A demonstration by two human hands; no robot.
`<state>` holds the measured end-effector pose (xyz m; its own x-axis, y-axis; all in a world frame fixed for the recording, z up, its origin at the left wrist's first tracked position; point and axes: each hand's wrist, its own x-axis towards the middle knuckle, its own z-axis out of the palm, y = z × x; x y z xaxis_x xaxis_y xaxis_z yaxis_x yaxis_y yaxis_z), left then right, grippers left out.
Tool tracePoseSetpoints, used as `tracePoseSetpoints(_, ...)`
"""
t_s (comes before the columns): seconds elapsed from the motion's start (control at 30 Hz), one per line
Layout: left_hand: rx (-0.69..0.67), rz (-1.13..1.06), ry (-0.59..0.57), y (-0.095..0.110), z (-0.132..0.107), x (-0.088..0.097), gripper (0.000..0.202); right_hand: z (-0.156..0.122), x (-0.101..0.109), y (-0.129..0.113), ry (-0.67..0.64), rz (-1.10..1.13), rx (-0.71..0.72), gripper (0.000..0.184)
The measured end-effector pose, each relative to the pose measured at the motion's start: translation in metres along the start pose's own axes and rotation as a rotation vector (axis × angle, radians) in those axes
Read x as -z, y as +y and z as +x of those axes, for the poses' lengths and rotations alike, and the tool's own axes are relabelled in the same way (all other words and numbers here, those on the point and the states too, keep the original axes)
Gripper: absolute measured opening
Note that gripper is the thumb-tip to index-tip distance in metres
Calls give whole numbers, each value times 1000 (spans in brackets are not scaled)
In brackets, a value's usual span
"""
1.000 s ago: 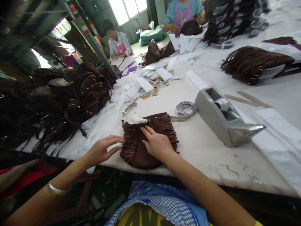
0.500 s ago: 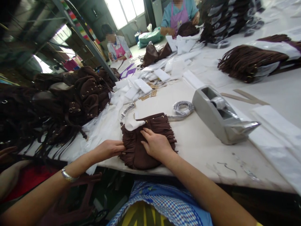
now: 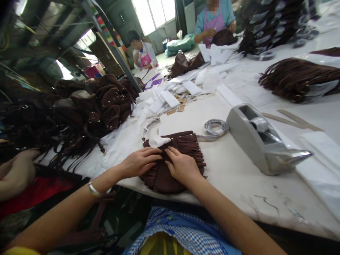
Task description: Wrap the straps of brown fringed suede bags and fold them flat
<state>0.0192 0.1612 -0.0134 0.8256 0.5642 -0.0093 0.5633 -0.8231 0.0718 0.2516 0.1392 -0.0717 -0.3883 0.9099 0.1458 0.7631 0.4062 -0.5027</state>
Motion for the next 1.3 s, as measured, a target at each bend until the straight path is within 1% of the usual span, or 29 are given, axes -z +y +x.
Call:
tracePoseSetpoints(0.03,-51,44,-16,-2,8,-6,30,0,0,0,2,-3,2,48)
tracePoseSetpoints(0.07,-74,84,-50,-6,13,-12,29,0,1,0,2,-6,6,47)
tracePoseSetpoints(0.13,-60,140,-127,-17,10,-22,29,0,2,-1,-1,-10,15,45)
tracePoseSetpoints(0.2,-14,152,-179,-30,-7,-26,28,0,3,-1,-2,-12,19,43)
tracePoseSetpoints(0.3,39,156,-184,-45,-44,-21,17,0,3,-1,5,-16,20,42)
tracePoseSetpoints(0.37,73,154,-185,-50,-66,-14,9,1,2,-1,10,-25,23,42)
tracePoseSetpoints(0.43,118,148,-166,-49,-75,-7,7,1,0,-1,15,-40,25,42)
tracePoseSetpoints(0.47,149,136,-122,-47,-74,-4,10,2,0,-1,15,-48,26,41)
tracePoseSetpoints(0.53,193,105,39,-40,-59,-1,21,2,-1,-2,21,-66,28,40)
tracePoseSetpoints(0.57,189,86,139,-37,-47,-2,27,2,-1,-2,24,-73,30,40)
tracePoseSetpoints(0.6,145,83,217,-34,-33,-3,31,2,-1,-2,25,-79,34,39)
tracePoseSetpoints(0.63,95,102,265,-32,-19,-6,34,3,-2,-3,28,-82,37,39)
tracePoseSetpoints(0.7,-16,165,274,-32,5,-15,33,2,-2,-2,38,-82,45,39)
tracePoseSetpoints(0.77,-59,221,232,-34,17,-27,32,2,-2,-2,53,-74,52,39)
tracePoseSetpoints(0.83,-8,240,213,-37,15,-40,31,1,-3,-1,70,-59,59,38)
tracePoseSetpoints(0.9,70,227,228,-41,2,-49,31,1,-3,-1,84,-48,61,37)
tracePoseSetpoints(0.97,92,203,233,-47,-17,-53,30,1,-3,-1,83,-41,58,36)
tracePoseSetpoints(1.03,52,180,206,-53,-36,-50,28,1,-2,-2,67,-33,54,34)
tracePoseSetpoints(1.1,8,127,167,-59,-50,-44,25,1,0,-3,45,-21,56,33)
tracePoseSetpoints(1.17,12,-7,145,-61,-58,-40,23,2,1,-4,35,-13,56,32)
tracePoseSetpoints(1.23,122,-280,192,-60,-59,-39,19,2,2,-5,32,-10,60,32)
tracePoseSetpoints(1.3,289,-553,297,-57,-54,-41,21,2,2,-4,32,-10,64,32)
